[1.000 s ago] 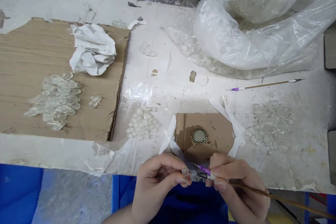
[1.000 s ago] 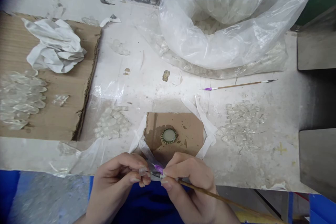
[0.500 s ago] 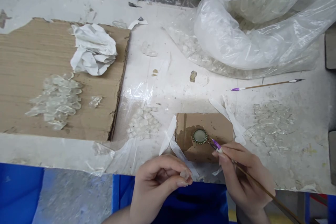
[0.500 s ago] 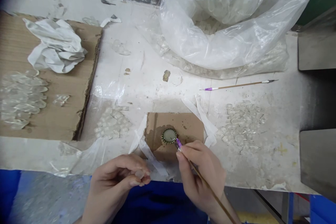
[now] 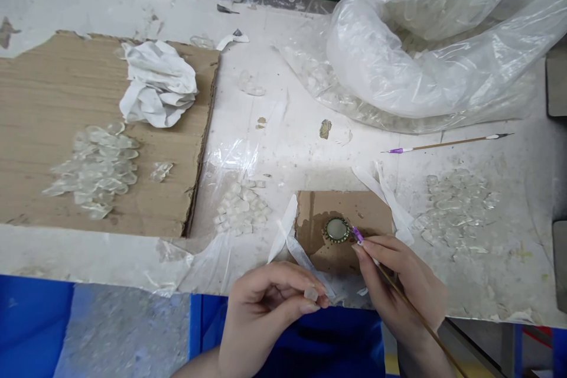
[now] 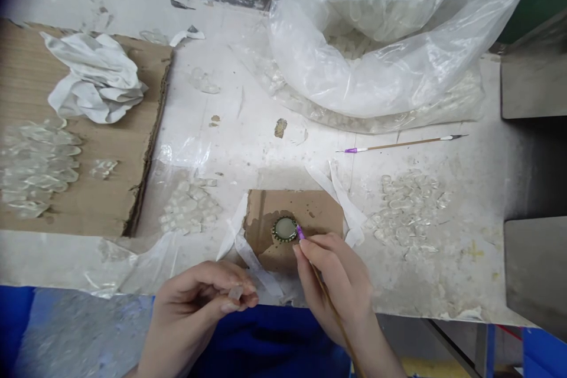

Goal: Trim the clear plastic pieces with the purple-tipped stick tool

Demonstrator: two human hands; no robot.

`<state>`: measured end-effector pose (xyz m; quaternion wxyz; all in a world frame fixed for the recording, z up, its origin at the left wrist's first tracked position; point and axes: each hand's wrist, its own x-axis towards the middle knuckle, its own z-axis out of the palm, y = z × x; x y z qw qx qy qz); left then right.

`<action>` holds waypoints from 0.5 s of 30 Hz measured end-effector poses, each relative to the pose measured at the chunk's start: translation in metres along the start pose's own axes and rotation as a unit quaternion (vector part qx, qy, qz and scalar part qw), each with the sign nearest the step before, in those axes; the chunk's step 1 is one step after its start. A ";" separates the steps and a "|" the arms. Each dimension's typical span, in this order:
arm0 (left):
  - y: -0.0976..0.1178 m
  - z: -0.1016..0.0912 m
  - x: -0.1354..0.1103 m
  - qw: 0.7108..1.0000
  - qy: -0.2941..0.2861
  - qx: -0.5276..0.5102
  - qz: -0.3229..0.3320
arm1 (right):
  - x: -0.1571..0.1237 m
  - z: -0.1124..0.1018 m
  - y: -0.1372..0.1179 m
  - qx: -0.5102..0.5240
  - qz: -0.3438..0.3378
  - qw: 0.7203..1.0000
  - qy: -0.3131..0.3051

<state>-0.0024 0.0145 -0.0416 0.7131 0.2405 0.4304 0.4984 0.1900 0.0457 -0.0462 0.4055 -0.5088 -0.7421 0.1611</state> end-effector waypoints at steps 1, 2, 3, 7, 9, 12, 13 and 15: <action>0.000 0.000 0.000 1.000 -0.001 -0.002 0.000 | 0.001 0.000 0.000 0.009 0.003 1.000 -0.001; -0.001 0.000 0.000 1.000 -0.002 -0.003 -0.001 | 0.002 0.001 0.000 0.018 0.006 1.000 -0.004; -0.001 0.001 0.000 1.000 -0.003 -0.005 -0.002 | 0.003 0.001 -0.001 0.027 0.008 1.000 -0.007; -0.001 0.001 0.001 1.000 -0.004 -0.009 -0.002 | 0.003 0.000 -0.003 0.055 0.006 0.998 -0.031; 0.000 0.001 0.001 1.000 -0.007 -0.008 0.000 | 0.000 -0.003 -0.007 0.101 0.028 0.994 -0.034; 0.000 0.001 0.001 1.000 -0.008 -0.007 0.005 | -0.005 -0.007 -0.016 0.264 0.101 0.959 -0.015; 0.000 0.001 0.001 1.000 -0.008 -0.007 0.008 | -0.006 -0.008 -0.019 0.325 0.123 0.938 -0.007; 0.000 0.001 0.001 1.000 -0.008 -0.008 0.006 | -0.007 -0.009 -0.025 0.410 0.139 0.901 -0.001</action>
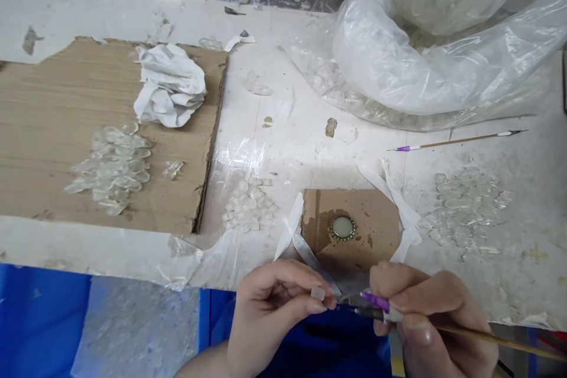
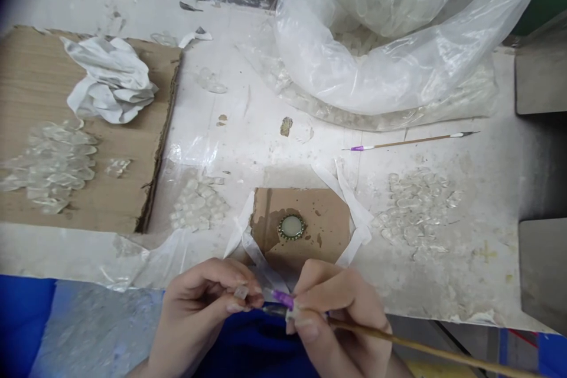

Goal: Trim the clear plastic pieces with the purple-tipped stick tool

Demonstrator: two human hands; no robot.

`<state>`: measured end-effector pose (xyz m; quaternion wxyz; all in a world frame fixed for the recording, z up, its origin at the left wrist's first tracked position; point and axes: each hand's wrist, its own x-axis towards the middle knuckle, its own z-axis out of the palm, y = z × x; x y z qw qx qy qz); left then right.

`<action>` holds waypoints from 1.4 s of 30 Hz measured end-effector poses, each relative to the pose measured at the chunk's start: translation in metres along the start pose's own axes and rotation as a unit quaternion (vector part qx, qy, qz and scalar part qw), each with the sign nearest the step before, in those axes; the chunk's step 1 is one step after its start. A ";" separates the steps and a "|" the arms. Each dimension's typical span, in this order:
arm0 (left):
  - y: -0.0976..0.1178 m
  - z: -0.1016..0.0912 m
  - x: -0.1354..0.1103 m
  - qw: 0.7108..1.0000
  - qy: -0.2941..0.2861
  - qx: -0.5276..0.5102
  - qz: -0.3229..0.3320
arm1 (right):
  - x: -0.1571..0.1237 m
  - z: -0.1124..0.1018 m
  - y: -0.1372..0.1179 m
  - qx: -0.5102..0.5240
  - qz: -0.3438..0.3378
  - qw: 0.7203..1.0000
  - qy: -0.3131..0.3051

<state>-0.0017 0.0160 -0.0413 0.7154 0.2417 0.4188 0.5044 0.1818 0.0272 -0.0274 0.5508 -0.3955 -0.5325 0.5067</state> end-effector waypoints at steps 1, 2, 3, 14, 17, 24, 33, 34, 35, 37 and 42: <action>0.000 0.000 0.000 1.000 -0.001 -0.002 -0.004 | 0.000 0.002 -0.001 0.020 0.003 1.000 -0.006; 0.001 0.000 -0.001 1.000 -0.003 -0.005 -0.012 | 0.001 0.003 -0.002 0.024 0.005 1.000 -0.012; 0.001 0.000 -0.001 1.000 -0.005 -0.009 -0.020 | 0.001 0.004 -0.001 0.020 0.004 1.000 -0.020; 0.000 0.000 -0.002 0.996 -0.037 -0.051 -0.061 | 0.007 0.005 0.001 -0.022 -0.004 0.998 -0.055; 0.000 0.000 -0.003 0.996 -0.039 -0.052 -0.060 | 0.007 0.005 0.001 -0.019 -0.010 0.998 -0.057; 0.001 0.002 -0.002 0.996 -0.042 -0.061 -0.056 | 0.007 0.004 0.003 -0.007 -0.007 0.998 -0.056; 0.004 0.010 0.004 0.996 -0.040 -0.078 -0.034 | 0.006 0.002 0.002 -0.019 -0.001 0.999 -0.051; 0.005 0.011 0.004 0.996 -0.037 -0.077 -0.029 | 0.007 0.002 0.002 -0.023 -0.001 0.998 -0.054; 0.005 0.012 0.005 0.996 -0.033 -0.076 -0.022 | 0.007 0.002 0.002 -0.028 0.001 0.998 -0.057; 0.006 0.014 0.006 0.997 -0.028 -0.070 -0.013 | 0.007 0.002 0.002 -0.036 0.004 0.997 -0.061; 0.005 0.015 0.008 0.999 -0.021 -0.050 0.004 | 0.004 0.000 0.004 -0.037 -0.022 0.998 -0.052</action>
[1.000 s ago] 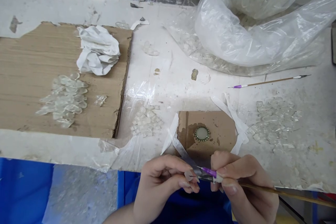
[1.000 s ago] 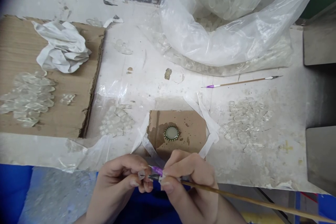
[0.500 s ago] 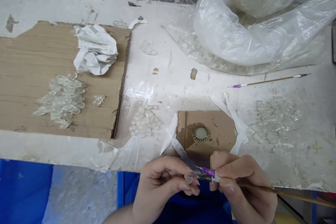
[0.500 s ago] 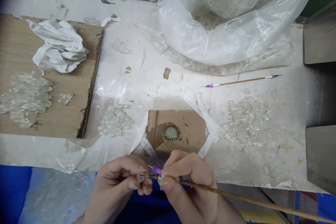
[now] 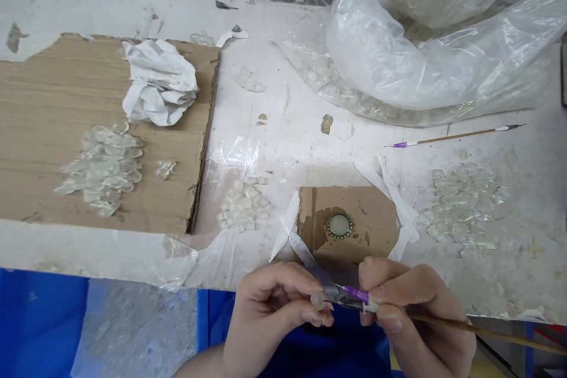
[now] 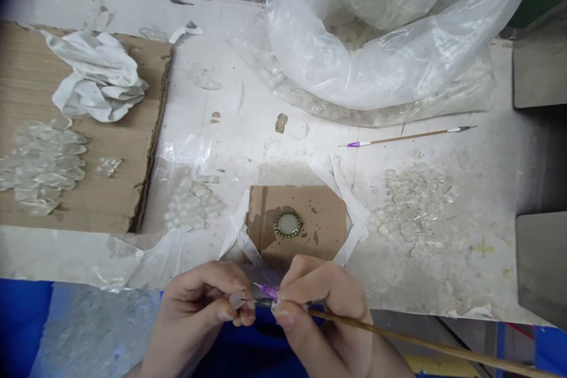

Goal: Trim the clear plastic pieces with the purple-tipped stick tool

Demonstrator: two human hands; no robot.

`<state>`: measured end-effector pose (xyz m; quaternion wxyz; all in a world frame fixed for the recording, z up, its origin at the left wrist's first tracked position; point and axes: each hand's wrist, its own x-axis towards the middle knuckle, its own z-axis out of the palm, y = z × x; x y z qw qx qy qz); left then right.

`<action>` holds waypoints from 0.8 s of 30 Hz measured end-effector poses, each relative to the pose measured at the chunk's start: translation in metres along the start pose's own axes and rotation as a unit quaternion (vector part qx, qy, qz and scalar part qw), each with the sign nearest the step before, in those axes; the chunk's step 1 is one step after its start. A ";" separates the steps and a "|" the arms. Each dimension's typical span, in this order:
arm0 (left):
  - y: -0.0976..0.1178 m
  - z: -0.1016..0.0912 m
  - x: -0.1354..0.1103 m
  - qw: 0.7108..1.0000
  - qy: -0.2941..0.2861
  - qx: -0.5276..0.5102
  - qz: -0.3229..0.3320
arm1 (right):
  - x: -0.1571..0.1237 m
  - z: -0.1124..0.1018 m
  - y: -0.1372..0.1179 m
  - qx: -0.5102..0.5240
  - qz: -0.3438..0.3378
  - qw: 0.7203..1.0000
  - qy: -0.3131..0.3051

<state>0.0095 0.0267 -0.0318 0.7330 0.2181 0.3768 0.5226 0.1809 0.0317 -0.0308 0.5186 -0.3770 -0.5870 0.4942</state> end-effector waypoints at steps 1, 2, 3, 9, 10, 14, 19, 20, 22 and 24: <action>0.000 0.000 0.000 1.000 0.001 0.003 0.005 | -0.001 -0.001 0.001 -0.010 -0.010 1.000 0.008; 0.000 -0.001 0.000 1.000 0.001 0.006 0.009 | -0.001 -0.002 0.003 -0.029 -0.019 0.999 0.019; 0.000 -0.002 -0.001 1.000 0.001 0.007 0.011 | -0.001 -0.003 0.005 -0.060 -0.025 0.997 0.032; 0.001 -0.002 -0.001 0.999 0.012 0.038 0.022 | 0.004 -0.010 0.018 -0.279 -0.044 0.958 0.048; 0.000 -0.002 -0.001 0.998 0.016 0.045 0.031 | 0.003 -0.010 0.018 -0.276 -0.049 0.959 0.049; -0.002 -0.005 -0.004 0.996 0.030 0.065 0.052 | -0.003 -0.009 0.015 -0.150 -0.051 0.985 0.065; -0.001 -0.016 -0.013 0.994 0.017 0.108 0.011 | -0.003 -0.001 0.007 -0.007 -0.047 0.998 0.027; 0.000 -0.017 -0.015 0.993 0.013 0.114 0.011 | -0.001 0.001 0.006 0.002 -0.046 0.999 0.020; 0.000 -0.018 -0.016 0.993 0.010 0.119 0.016 | 0.002 0.002 0.005 0.013 -0.039 0.999 0.009; 0.000 -0.018 -0.015 0.992 0.010 0.122 0.019 | 0.003 0.003 0.005 0.020 -0.035 0.999 0.003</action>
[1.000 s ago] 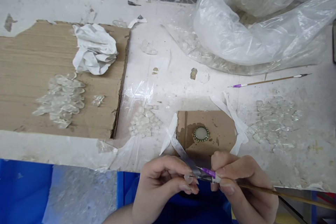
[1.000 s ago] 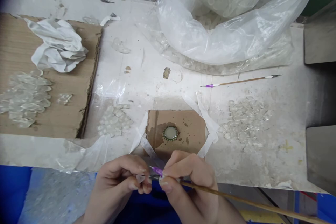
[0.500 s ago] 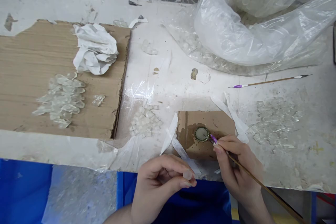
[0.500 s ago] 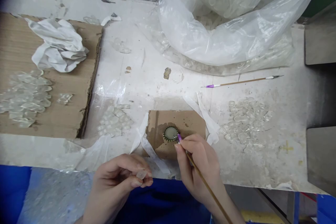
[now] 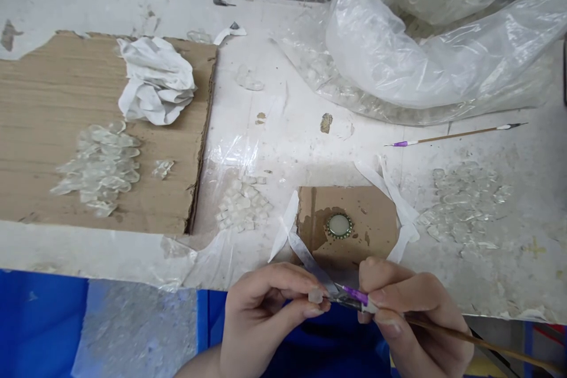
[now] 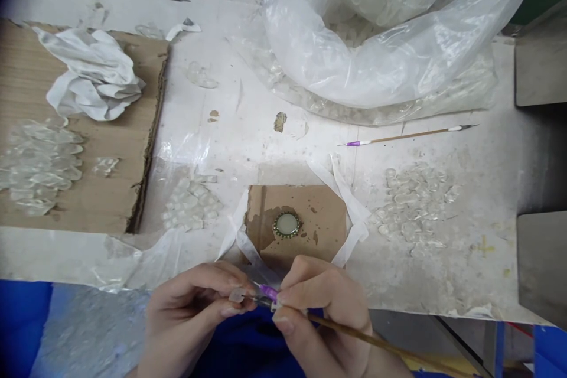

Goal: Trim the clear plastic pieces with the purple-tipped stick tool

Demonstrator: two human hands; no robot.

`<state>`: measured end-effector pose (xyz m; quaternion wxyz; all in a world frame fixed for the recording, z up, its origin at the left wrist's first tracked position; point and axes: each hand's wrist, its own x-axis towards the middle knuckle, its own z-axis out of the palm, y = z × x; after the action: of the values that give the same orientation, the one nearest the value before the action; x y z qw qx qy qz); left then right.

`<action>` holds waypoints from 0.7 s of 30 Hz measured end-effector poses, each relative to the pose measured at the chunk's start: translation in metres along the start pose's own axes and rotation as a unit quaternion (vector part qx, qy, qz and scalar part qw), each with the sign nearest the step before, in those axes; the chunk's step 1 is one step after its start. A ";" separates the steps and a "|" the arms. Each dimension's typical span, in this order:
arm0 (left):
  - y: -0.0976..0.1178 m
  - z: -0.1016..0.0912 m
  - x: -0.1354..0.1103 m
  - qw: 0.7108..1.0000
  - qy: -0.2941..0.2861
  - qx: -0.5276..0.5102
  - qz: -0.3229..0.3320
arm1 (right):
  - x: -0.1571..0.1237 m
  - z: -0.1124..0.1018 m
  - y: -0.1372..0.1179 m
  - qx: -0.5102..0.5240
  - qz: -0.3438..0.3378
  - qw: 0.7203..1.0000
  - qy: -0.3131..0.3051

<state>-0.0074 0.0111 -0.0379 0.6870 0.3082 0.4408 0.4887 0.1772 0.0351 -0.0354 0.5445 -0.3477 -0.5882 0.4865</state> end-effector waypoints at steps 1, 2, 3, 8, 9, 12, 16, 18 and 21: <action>0.000 0.000 0.000 1.000 0.002 0.000 0.002 | 0.000 0.000 0.000 0.001 0.002 1.000 -0.001; 0.000 0.001 0.001 1.000 0.003 -0.001 0.003 | 0.000 0.000 0.000 0.003 0.004 1.000 -0.001; 0.000 0.001 0.001 1.000 0.004 -0.001 0.004 | 0.000 -0.001 -0.001 0.005 0.005 1.000 -0.001; 0.000 0.001 0.001 1.000 0.006 0.004 0.006 | 0.000 -0.003 -0.002 0.001 0.010 1.000 -0.012; 0.000 0.001 0.001 1.000 0.006 0.004 0.005 | 0.000 -0.004 -0.002 -0.003 0.010 1.000 -0.016; 0.000 0.001 0.000 1.000 0.005 0.003 0.003 | 0.001 -0.004 -0.001 -0.011 0.006 1.000 -0.018; 0.000 0.001 0.000 1.000 -0.001 0.005 0.003 | 0.000 -0.003 -0.002 -0.014 0.009 1.000 -0.018; 0.000 0.001 0.000 1.000 -0.003 0.004 0.001 | -0.001 -0.003 -0.003 -0.014 0.008 1.000 -0.017; 0.000 0.000 -0.001 1.000 -0.002 0.005 -0.001 | -0.002 -0.004 -0.004 -0.014 0.016 1.000 -0.016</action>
<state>-0.0072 0.0104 -0.0374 0.6868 0.3121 0.4422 0.4852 0.1817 0.0332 -0.0326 0.5222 -0.3565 -0.5983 0.4921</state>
